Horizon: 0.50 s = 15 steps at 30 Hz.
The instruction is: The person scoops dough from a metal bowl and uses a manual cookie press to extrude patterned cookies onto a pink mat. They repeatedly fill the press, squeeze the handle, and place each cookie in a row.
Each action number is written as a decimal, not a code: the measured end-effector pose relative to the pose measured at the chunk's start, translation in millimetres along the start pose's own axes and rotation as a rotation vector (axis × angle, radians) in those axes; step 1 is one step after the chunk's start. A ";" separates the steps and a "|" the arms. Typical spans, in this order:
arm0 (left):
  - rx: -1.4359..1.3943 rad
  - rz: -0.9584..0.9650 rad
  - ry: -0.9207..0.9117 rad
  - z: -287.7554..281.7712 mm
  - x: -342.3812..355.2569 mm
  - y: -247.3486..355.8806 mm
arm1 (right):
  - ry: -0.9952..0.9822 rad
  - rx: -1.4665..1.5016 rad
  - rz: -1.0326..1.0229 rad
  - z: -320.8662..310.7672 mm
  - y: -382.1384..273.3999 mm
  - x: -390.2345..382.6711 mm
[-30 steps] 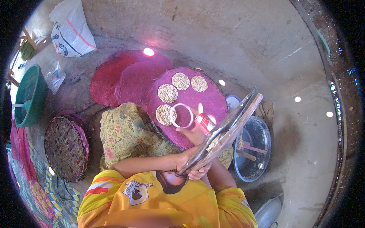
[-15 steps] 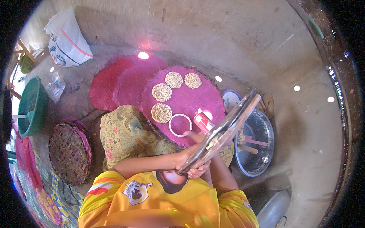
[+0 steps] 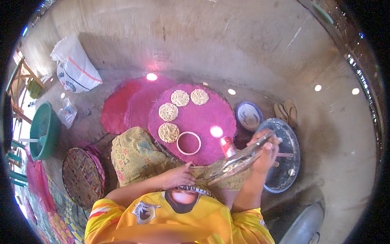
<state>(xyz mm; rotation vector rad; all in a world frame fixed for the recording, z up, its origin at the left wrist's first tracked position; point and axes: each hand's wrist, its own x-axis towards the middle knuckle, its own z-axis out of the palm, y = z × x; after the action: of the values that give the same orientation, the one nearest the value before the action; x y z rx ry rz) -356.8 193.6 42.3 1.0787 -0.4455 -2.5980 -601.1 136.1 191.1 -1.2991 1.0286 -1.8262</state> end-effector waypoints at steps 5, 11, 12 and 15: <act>-0.194 0.590 0.271 -22.4 -34.9 7.1 | 0.077 0.049 0.026 -15.2 -2.2 3.5; -0.004 0.519 0.750 -22.6 -45.8 82.7 | 0.008 0.019 0.013 -16.4 7.8 -1.5; 0.047 0.492 0.810 -31.2 -49.3 98.5 | 0.009 0.010 0.009 -18.5 7.9 -1.8; 0.243 0.490 0.757 -67.2 -53.7 142.2 | -0.005 0.036 0.016 -25.3 6.6 -1.7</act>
<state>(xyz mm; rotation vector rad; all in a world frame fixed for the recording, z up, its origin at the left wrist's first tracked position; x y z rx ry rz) -250.9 73.3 86.4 1.6640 -0.7206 -1.5919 -624.3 140.0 179.6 -1.2703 0.9964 -1.8210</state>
